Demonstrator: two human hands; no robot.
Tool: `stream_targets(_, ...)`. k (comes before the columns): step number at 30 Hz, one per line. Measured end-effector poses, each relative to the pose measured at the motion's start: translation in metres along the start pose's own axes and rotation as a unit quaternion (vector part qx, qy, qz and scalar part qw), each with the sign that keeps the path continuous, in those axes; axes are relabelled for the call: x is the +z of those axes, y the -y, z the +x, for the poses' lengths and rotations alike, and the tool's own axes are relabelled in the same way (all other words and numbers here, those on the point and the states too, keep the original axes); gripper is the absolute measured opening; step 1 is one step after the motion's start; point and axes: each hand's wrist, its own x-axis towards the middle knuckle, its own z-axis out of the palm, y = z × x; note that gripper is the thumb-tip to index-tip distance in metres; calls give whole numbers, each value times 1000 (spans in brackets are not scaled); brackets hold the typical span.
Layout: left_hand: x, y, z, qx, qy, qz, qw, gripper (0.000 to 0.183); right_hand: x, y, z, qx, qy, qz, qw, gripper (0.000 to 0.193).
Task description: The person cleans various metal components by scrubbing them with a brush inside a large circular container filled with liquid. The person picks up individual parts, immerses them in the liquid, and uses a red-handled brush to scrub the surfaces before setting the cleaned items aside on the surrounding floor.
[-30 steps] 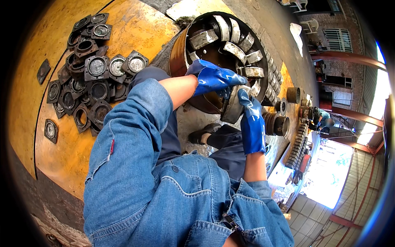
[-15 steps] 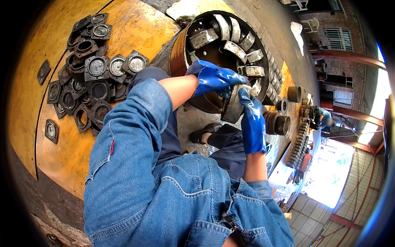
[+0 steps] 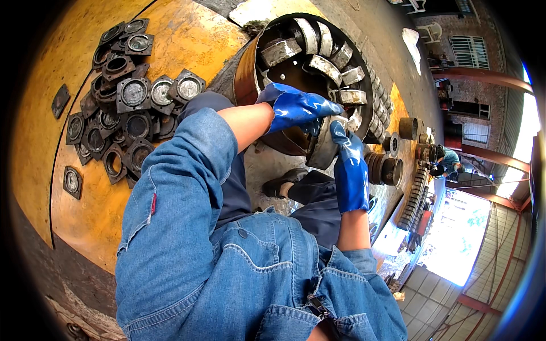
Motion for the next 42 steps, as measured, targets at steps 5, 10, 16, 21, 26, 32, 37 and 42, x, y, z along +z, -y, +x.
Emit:
stream_targets(5,0,16,13,17,-4,-12,1000,51,3,5,3,-7,2,10,1000,58)
stream_targets(10,2,-10,-6,-25,3,-20,999,52,4,6,2,4,-1,-3,1000,48)
stream_targets(16,3,-28,-19,-32,9,-9,999,52,2,2,-1,-3,-4,6,1000,48)
stream_targets(21,3,-37,-28,-20,-5,20,1000,53,-1,-3,-1,1,-9,-1,1000,49)
stream_targets(26,2,-15,-14,-5,-7,11,1000,54,-2,-6,0,3,-10,-5,1000,49)
stream_targets(32,1,-5,-1,-10,11,16,1000,56,-3,-10,6,6,-8,-5,1000,50)
stream_targets(37,-1,-13,-15,2,23,-31,999,57,-2,-12,10,6,-7,-4,1000,51)
stream_targets(42,0,-10,-13,4,13,-41,999,56,-3,-13,12,7,-8,-7,1000,52)
